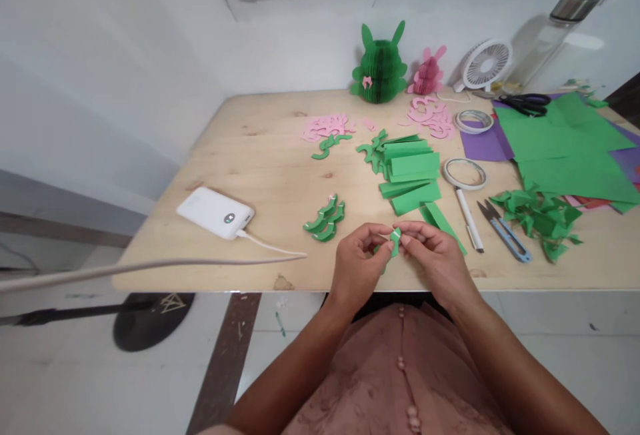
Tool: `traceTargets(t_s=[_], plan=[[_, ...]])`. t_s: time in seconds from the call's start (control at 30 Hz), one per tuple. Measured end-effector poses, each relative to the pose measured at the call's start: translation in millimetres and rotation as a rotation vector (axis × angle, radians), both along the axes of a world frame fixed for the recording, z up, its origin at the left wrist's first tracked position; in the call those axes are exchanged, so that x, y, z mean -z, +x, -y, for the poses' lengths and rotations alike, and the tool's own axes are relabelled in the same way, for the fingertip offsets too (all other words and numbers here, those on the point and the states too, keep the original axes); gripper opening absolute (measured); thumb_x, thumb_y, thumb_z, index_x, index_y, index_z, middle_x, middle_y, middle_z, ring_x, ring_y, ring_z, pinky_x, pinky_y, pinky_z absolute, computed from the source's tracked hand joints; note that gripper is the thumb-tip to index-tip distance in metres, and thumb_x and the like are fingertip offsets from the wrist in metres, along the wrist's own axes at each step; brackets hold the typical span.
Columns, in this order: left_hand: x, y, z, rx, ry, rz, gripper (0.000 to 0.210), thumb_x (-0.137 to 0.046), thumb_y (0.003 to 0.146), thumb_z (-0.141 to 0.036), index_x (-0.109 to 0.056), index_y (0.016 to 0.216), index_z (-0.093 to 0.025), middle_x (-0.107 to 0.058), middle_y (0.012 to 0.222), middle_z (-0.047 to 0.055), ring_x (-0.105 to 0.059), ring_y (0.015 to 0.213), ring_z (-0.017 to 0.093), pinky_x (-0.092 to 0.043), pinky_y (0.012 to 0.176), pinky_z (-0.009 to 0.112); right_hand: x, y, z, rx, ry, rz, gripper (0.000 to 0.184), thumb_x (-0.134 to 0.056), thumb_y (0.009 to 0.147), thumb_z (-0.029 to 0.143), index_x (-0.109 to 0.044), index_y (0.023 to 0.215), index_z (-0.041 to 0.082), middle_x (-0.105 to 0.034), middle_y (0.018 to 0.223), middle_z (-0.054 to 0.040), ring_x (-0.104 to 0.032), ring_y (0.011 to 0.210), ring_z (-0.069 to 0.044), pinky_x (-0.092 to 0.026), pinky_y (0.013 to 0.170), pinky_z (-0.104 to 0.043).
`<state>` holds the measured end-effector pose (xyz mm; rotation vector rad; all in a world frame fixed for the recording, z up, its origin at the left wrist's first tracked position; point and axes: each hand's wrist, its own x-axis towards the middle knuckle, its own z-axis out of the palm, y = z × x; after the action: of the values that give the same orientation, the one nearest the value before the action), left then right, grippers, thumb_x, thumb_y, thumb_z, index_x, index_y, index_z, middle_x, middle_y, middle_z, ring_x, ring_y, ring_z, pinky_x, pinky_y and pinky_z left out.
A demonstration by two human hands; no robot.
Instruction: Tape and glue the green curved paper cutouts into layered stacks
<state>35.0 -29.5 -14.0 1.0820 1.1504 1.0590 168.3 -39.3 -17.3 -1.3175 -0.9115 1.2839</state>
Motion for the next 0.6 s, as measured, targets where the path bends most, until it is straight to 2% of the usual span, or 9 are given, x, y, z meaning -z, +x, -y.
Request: traceTargets(t_s=[0.23,0.6], plan=[[1.4,2.8,-0.9,-0.007,-0.045,0.067,0.014,-0.066,0.069,-0.024,-0.065,0.081,-0.016,-0.061,0.059,-0.002,-0.054,0.053,0.01,-0.04,0.048,0.019,-0.9,-0.7,-0.1,0.02,0.004,0.01,0.023,-0.075,0.067,0.038,-0.073,0.083,0.021,-0.069,0.073,-0.0013,-0.055,0.061,-0.012,-0.047,0.062,-0.028],[-1.7,5.3,-3.0,-0.041,-0.082,0.074,0.011,-0.067,0.068,-0.025,-0.061,0.067,-0.015,-0.062,0.059,-0.002,-0.052,0.052,0.008,-0.039,0.049,0.018,4.0,0.8,1.6,0.025,-0.007,0.041,0.019,-0.073,0.071,0.037,-0.073,0.082,0.022,-0.067,0.069,0.0004,-0.057,0.062,-0.012,-0.047,0.062,-0.027]])
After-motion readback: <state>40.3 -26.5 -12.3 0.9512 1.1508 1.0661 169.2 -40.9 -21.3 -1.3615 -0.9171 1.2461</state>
